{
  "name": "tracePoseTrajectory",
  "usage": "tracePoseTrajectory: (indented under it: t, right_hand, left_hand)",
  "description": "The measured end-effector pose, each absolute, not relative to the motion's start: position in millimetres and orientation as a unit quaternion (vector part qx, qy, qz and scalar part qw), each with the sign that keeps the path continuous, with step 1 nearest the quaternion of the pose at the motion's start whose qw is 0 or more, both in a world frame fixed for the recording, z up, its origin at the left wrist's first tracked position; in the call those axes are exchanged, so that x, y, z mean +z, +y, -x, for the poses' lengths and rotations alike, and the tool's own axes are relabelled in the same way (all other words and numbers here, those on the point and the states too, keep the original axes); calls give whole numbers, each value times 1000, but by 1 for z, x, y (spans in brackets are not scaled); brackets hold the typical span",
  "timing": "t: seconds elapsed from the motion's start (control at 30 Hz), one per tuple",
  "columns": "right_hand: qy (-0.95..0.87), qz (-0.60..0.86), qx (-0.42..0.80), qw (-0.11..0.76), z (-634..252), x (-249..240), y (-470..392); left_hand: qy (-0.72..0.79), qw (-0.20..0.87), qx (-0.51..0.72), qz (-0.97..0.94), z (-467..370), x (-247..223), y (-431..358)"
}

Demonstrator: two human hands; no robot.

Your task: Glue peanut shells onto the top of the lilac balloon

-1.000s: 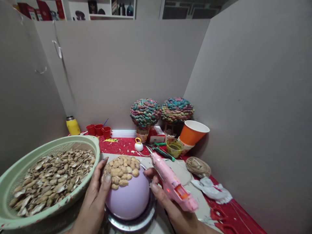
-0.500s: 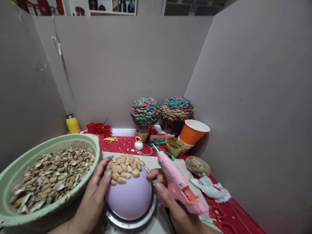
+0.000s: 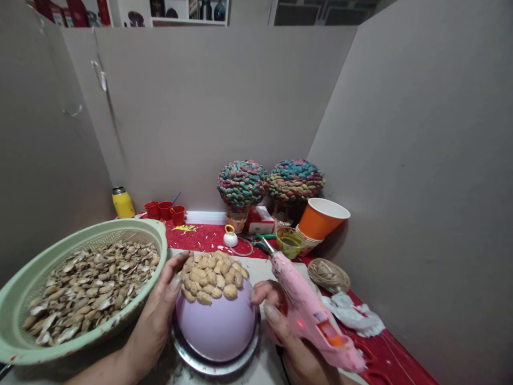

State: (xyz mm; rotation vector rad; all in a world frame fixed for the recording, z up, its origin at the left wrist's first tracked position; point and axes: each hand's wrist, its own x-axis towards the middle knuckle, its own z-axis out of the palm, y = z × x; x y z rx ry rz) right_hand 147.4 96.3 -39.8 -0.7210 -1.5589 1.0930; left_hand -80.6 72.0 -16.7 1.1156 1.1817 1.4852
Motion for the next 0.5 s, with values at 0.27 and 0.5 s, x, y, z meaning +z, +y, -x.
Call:
tracePoseTrajectory:
  t: [0.27,0.5]
  right_hand:
    - [-681,262,433,529,-148,-43,99]
    - [-678,260,442,526,-147,-50,103]
  left_hand:
    - [433,490,591,-472,85,-20,79]
    - [494,410,551,-532,88,-13,83]
